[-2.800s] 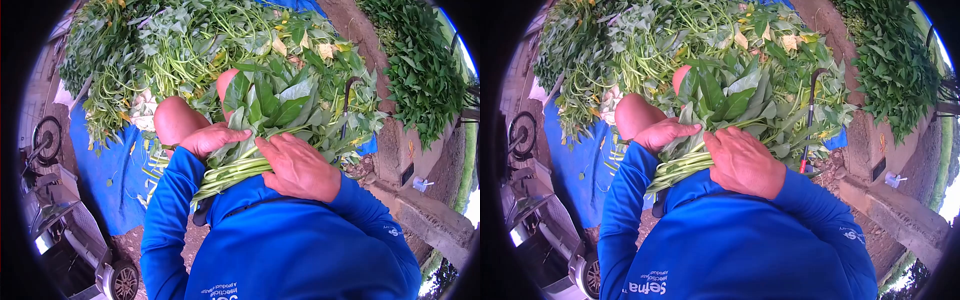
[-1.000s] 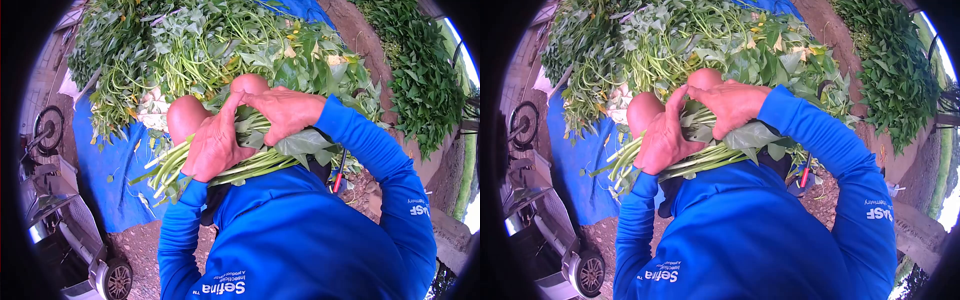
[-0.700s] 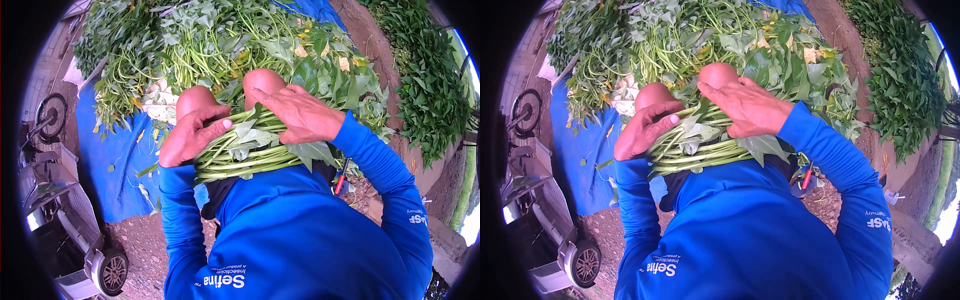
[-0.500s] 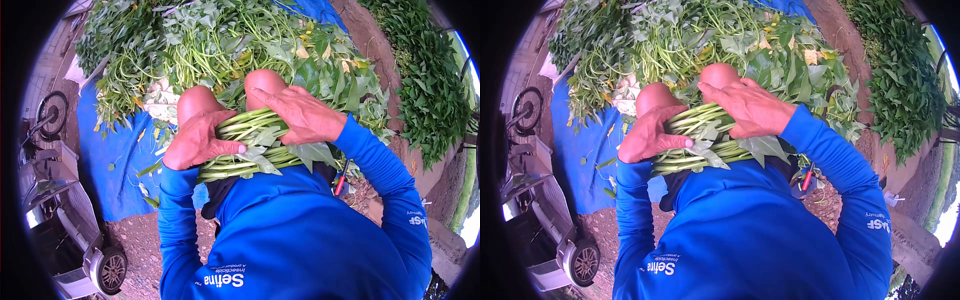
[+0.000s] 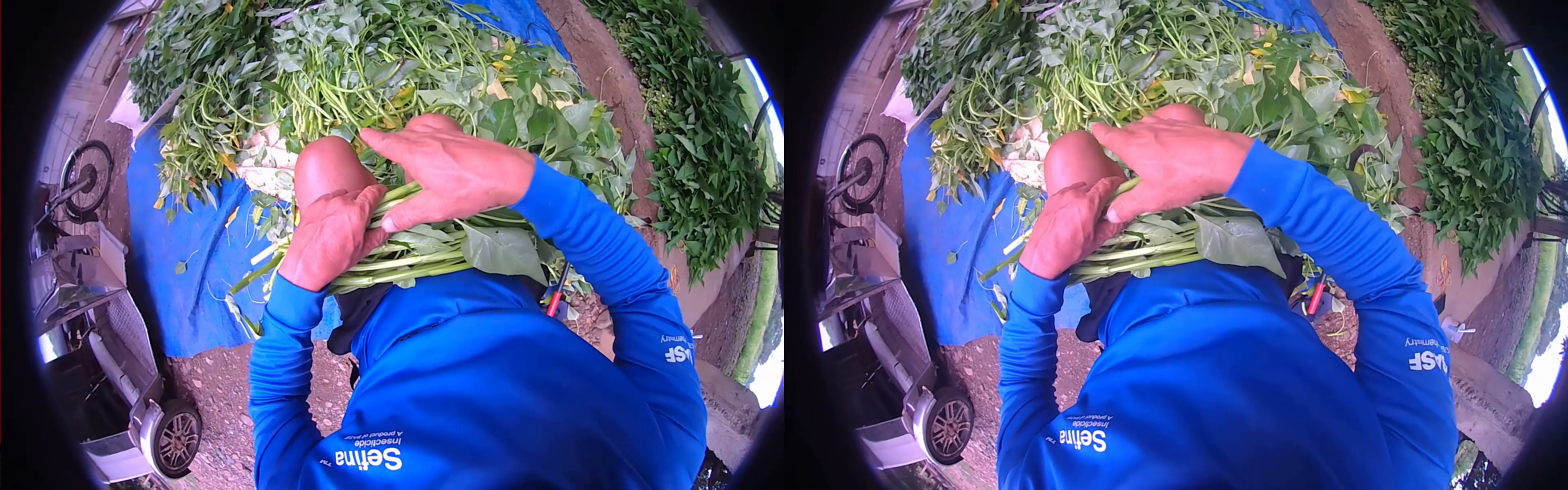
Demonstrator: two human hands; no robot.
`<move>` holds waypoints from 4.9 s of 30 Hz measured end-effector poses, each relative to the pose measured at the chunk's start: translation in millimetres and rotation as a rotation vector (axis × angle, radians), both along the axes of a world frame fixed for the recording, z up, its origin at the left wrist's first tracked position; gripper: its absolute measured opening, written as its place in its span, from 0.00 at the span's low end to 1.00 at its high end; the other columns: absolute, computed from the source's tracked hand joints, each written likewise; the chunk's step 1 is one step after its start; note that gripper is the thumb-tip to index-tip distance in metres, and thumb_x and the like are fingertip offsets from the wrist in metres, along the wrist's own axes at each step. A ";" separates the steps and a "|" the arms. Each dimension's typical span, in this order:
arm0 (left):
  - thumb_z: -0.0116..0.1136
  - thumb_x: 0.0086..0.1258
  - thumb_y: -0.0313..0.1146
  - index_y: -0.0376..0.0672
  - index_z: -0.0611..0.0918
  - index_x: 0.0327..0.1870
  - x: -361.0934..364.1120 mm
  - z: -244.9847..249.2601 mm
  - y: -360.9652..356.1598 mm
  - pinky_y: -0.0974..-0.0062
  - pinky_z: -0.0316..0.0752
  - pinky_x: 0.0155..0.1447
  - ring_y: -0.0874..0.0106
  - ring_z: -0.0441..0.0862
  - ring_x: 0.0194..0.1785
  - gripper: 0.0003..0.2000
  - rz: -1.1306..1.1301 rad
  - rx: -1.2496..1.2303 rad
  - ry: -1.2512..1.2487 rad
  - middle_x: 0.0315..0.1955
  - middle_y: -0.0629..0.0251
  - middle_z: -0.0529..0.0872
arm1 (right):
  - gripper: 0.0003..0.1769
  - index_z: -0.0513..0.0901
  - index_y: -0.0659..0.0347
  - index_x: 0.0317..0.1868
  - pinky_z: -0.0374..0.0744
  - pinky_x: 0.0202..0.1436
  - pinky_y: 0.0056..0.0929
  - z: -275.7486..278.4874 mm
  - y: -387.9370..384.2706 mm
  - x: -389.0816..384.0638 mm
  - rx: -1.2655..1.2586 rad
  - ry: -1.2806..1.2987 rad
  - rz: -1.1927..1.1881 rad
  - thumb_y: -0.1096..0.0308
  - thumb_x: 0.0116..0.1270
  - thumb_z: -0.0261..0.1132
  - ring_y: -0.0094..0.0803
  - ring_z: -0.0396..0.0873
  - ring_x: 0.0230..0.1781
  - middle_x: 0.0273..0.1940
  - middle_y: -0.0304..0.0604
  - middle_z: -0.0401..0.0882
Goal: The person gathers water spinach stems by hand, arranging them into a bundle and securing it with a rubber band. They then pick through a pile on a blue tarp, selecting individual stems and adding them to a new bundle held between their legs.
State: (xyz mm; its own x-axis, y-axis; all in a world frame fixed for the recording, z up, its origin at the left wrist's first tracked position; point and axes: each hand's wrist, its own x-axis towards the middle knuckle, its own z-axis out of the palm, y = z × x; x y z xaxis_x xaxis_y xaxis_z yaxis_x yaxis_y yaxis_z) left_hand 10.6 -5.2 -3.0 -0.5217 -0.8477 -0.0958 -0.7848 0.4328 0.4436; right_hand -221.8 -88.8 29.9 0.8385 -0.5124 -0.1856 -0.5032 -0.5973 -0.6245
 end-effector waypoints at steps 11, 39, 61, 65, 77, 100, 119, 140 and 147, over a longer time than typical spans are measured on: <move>0.78 0.68 0.49 0.36 0.80 0.72 -28.8 49.1 32.9 0.52 0.76 0.73 0.41 0.82 0.68 0.36 0.209 -0.322 0.028 0.69 0.41 0.83 | 0.13 0.79 0.59 0.52 0.81 0.52 0.48 -72.3 49.8 4.0 -0.492 0.037 -0.084 0.65 0.70 0.66 0.45 0.87 0.47 0.42 0.46 0.85; 0.72 0.64 0.28 0.38 0.80 0.59 -34.6 -5.5 -9.9 0.47 0.81 0.49 0.44 0.89 0.44 0.22 0.025 0.114 0.159 0.36 0.46 0.91 | 0.40 0.76 0.57 0.74 0.76 0.69 0.44 0.9 27.7 -60.9 -0.483 0.270 0.038 0.69 0.59 0.77 0.47 0.81 0.65 0.60 0.49 0.84; 0.69 0.75 0.56 0.44 0.79 0.77 -27.1 18.4 20.8 0.52 0.82 0.60 0.46 0.88 0.53 0.35 -0.059 0.098 0.038 0.53 0.48 0.89 | 0.34 0.83 0.39 0.69 0.67 0.80 0.62 -118.6 75.6 -138.1 -0.972 -0.063 -0.350 0.71 0.61 0.72 0.44 0.75 0.69 0.64 0.39 0.76; 0.66 0.78 0.51 0.58 0.81 0.79 -36.0 -1.4 54.7 0.49 0.81 0.62 0.46 0.86 0.56 0.29 -0.018 0.018 0.021 0.64 0.47 0.83 | 0.50 0.73 0.32 0.80 0.63 0.83 0.63 -134.1 66.4 -202.2 -0.922 0.076 -0.618 0.68 0.55 0.77 0.49 0.67 0.80 0.77 0.44 0.68; 0.68 0.76 0.47 0.66 0.83 0.76 -39.8 0.4 69.3 0.55 0.79 0.60 0.52 0.84 0.55 0.27 -0.042 -0.094 0.019 0.64 0.51 0.83 | 0.34 0.80 0.61 0.74 0.74 0.78 0.40 94.6 29.0 -158.1 -1.087 0.054 -0.793 0.59 0.70 0.76 0.48 0.80 0.72 0.72 0.57 0.80; 0.82 0.48 0.32 0.42 0.74 0.58 52.5 -26.6 105.6 0.50 0.82 0.46 0.41 0.87 0.45 0.35 0.222 0.100 0.082 0.43 0.48 0.86 | 0.44 0.76 0.69 0.63 0.82 0.59 0.51 -64.0 72.8 48.4 0.260 0.030 0.151 0.49 0.54 0.81 0.62 0.86 0.54 0.51 0.65 0.87; 0.61 0.69 0.30 0.53 0.78 0.59 83.7 -47.0 -12.3 0.61 0.77 0.60 0.62 0.83 0.51 0.17 -0.113 -0.640 -0.175 0.45 0.65 0.80 | 0.46 0.66 0.61 0.78 0.85 0.56 0.59 -67.8 65.8 59.3 -0.120 0.094 -0.334 0.67 0.61 0.75 0.66 0.88 0.50 0.48 0.66 0.87; 0.83 0.61 0.33 0.36 0.84 0.64 32.9 235.8 -24.5 0.68 0.81 0.64 0.70 0.86 0.55 0.30 0.154 -0.594 1.098 0.52 0.63 0.89 | 0.52 0.64 0.65 0.79 0.80 0.71 0.41 189.8 22.5 121.6 -0.097 -1.035 -0.096 0.68 0.58 0.83 0.43 0.83 0.66 0.65 0.53 0.83; 0.79 0.59 0.22 0.34 0.84 0.66 18.5 177.5 -8.9 0.72 0.81 0.64 0.73 0.87 0.54 0.30 0.062 0.468 0.731 0.51 0.62 0.93 | 0.35 0.77 0.73 0.59 0.85 0.51 0.54 103.5 80.0 16.7 -0.140 -0.153 -0.141 0.50 0.68 0.76 0.61 0.89 0.45 0.41 0.64 0.89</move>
State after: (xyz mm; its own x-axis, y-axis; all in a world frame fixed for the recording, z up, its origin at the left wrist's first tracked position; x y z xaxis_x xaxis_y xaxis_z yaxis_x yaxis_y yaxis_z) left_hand 29.1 -14.1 174.5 -0.5425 -0.8340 -0.1004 -0.2499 0.0461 0.9672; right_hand -205.1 -8.8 133.4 0.7695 -0.6383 0.0190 -0.4941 -0.6140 -0.6156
